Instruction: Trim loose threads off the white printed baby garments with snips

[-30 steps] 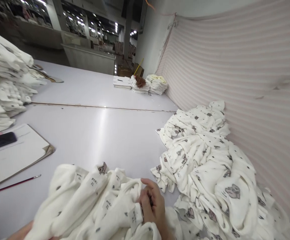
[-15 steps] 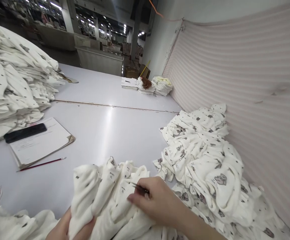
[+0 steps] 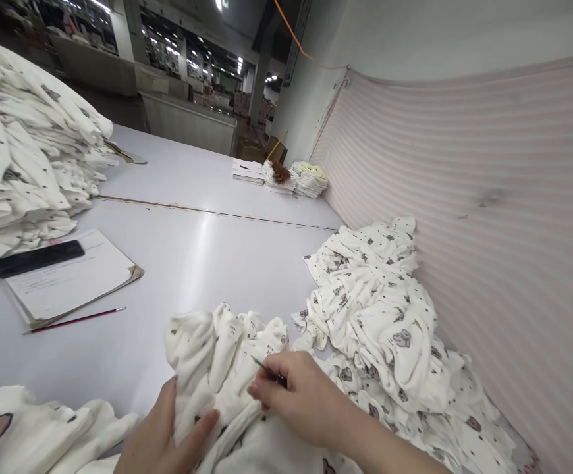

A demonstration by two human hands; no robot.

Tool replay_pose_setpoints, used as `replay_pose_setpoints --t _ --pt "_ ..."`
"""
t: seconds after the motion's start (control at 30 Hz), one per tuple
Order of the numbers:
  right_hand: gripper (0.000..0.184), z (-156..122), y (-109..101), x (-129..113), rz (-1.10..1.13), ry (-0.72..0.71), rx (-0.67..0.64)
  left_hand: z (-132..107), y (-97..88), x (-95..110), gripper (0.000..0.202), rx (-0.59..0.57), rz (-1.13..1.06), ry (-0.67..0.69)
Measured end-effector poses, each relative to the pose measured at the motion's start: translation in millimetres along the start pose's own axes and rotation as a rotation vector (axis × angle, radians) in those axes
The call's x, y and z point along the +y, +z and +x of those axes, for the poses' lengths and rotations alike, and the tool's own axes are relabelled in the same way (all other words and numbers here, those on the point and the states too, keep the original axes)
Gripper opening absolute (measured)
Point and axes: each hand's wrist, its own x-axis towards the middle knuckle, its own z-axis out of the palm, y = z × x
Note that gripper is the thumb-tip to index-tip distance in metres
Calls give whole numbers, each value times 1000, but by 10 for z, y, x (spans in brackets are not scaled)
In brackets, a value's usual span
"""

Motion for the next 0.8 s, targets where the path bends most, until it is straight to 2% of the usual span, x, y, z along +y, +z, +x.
replay_pose_setpoints --t 0.07,0.13,0.17,0.23,0.3,0.37,0.5,0.63,0.7,0.8 --pt "23 -143 73 -90 -10 20 -38 2 9 -16 61 -22 22 5" --pt "13 -266 150 -133 -61 67 -63 -2 -5 -21 63 -44 19 5" --pt "10 -315 179 -131 -101 89 -59 -6 -17 -20 62 -52 11 12" --pt "13 -386 212 -82 -193 97 6 -18 -42 -17 61 -69 -10 29" --pt "11 -426 219 16 -306 33 115 -32 -57 -15 60 -73 -26 21" --pt "17 -444 218 135 -458 -67 197 -42 -62 -12 61 -70 -44 4" --pt "24 -456 245 313 -724 -221 202 -55 -77 10 54 -57 -78 1" --pt "27 -432 307 376 -713 -333 162 -46 -125 37 49 -92 -86 -12" --pt "26 -409 325 393 -682 -344 172 -28 -142 30 50 -108 -94 -22" --pt "24 -389 300 416 -600 -301 222 8 -117 -29 50 -68 -123 -53"
